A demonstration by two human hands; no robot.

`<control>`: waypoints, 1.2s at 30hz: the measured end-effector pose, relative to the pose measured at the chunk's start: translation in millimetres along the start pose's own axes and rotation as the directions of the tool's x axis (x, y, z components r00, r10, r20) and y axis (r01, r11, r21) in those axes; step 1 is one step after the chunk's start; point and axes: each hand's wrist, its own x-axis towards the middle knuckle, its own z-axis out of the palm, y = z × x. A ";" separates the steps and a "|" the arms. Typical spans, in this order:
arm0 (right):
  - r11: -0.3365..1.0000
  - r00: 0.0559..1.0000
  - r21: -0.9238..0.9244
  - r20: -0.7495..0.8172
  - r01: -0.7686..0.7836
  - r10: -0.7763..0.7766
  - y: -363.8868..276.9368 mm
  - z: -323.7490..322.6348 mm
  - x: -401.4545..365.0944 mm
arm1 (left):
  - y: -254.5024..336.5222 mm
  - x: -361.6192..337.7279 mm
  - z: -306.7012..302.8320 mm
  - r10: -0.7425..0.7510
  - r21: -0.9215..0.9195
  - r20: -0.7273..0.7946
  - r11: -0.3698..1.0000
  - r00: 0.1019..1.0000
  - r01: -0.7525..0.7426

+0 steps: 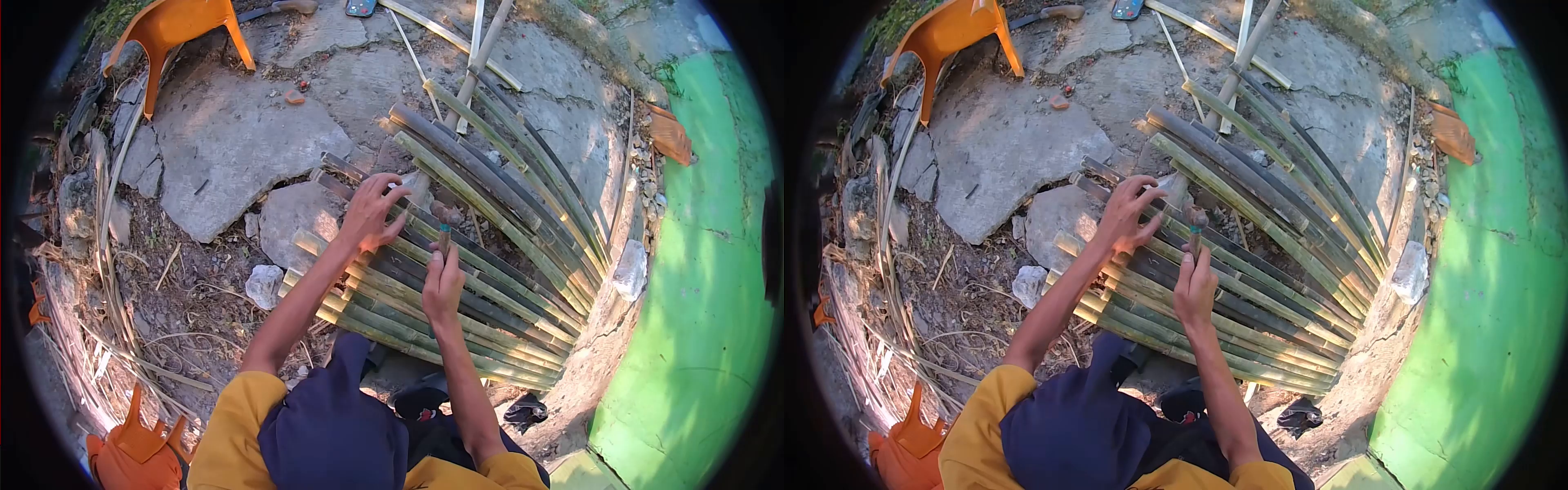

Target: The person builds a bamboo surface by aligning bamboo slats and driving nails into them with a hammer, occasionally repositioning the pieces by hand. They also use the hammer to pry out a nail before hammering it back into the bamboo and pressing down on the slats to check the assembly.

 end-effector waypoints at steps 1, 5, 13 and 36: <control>1.000 1.000 0.004 0.007 0.000 0.000 -0.2 2.8 -0.6 | -5.8 -0.2 -4.9 0.022 0.084 -0.005 0.996 1.000 -0.022; 0.997 0.998 -0.049 0.003 0.061 -0.061 -9.1 5.9 0.3 | -26.8 7.9 7.0 -0.072 0.337 0.017 0.939 0.997 0.062; 0.979 0.993 -0.168 0.031 0.117 -0.114 3.9 14.8 5.6 | -36.8 9.9 10.4 -0.020 0.434 0.112 0.900 0.994 -0.031; 0.986 0.997 -0.166 0.073 0.026 -0.014 -11.2 -1.1 10.9 | -50.3 39.1 -4.9 -0.333 0.312 0.503 0.931 0.797 0.192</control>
